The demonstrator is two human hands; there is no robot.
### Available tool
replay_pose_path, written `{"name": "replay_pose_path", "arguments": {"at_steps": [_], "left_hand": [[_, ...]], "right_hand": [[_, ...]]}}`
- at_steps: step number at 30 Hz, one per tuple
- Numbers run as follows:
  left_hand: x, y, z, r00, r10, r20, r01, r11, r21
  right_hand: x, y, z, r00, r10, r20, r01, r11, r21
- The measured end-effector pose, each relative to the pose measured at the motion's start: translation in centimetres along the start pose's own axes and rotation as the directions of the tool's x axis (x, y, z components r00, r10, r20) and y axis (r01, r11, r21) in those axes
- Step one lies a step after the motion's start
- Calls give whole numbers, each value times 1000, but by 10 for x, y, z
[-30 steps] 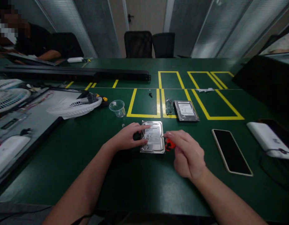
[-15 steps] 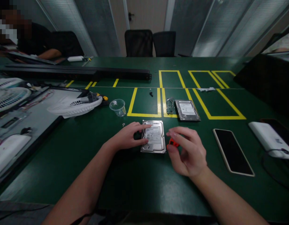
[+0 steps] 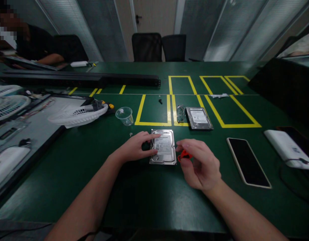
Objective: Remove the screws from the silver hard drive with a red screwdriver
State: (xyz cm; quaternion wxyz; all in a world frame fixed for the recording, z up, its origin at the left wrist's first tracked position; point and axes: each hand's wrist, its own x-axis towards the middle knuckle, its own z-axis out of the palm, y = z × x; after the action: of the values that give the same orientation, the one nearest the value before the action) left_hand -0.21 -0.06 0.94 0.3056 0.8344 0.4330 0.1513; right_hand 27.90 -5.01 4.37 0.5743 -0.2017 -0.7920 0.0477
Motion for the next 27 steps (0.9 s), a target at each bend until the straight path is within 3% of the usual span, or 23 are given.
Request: {"name": "replay_pose_path", "arguments": {"at_steps": [7, 23, 27], "left_hand": [[-1, 2, -1, 1000, -24, 15, 23, 1000, 11], [-1, 1, -1, 999, -43, 12, 43, 999, -1], [-1, 1, -1, 999, -37, 10, 37, 999, 1]], "right_hand": [[-8, -4, -3, 994, 104, 30, -106, 992, 73], [-3, -5, 1, 993, 111, -25, -106, 983, 152], [-1, -4, 1, 997, 59, -48, -57, 997, 57]]}}
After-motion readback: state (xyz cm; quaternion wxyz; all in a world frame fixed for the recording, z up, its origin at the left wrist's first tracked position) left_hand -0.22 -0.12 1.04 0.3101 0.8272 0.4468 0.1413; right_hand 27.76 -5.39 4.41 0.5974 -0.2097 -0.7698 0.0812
